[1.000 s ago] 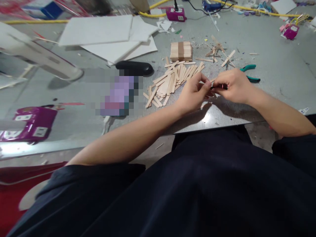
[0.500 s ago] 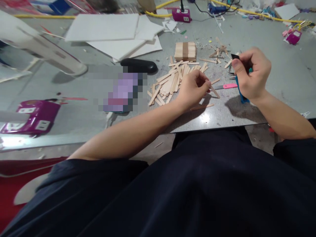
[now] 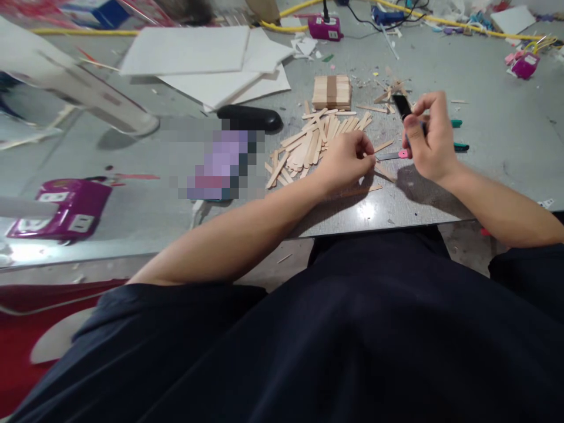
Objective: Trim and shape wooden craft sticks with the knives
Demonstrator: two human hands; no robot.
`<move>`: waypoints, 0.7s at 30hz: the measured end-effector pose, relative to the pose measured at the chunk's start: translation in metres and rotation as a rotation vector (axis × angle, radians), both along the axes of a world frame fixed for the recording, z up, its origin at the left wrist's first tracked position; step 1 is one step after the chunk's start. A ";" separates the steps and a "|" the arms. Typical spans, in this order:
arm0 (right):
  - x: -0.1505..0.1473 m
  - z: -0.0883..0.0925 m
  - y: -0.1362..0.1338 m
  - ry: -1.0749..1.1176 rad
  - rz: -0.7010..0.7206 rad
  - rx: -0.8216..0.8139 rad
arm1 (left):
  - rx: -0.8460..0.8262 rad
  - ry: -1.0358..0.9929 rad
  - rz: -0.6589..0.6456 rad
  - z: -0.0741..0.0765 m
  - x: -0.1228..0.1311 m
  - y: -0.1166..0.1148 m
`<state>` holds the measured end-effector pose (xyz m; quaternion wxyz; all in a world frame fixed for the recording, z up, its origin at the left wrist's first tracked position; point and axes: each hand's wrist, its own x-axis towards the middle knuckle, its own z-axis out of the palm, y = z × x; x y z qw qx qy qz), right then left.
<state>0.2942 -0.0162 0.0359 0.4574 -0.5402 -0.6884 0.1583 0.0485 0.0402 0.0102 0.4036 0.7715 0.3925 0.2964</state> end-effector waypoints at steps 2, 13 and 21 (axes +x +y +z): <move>-0.002 0.003 -0.002 -0.028 0.031 0.022 | 0.012 0.109 -0.033 0.008 -0.003 -0.001; 0.006 0.029 0.003 -0.453 0.112 -0.246 | 0.079 0.436 -0.022 0.025 -0.006 -0.006; 0.000 0.027 0.004 -0.908 -0.006 -0.500 | 0.106 0.453 0.046 0.014 -0.005 0.002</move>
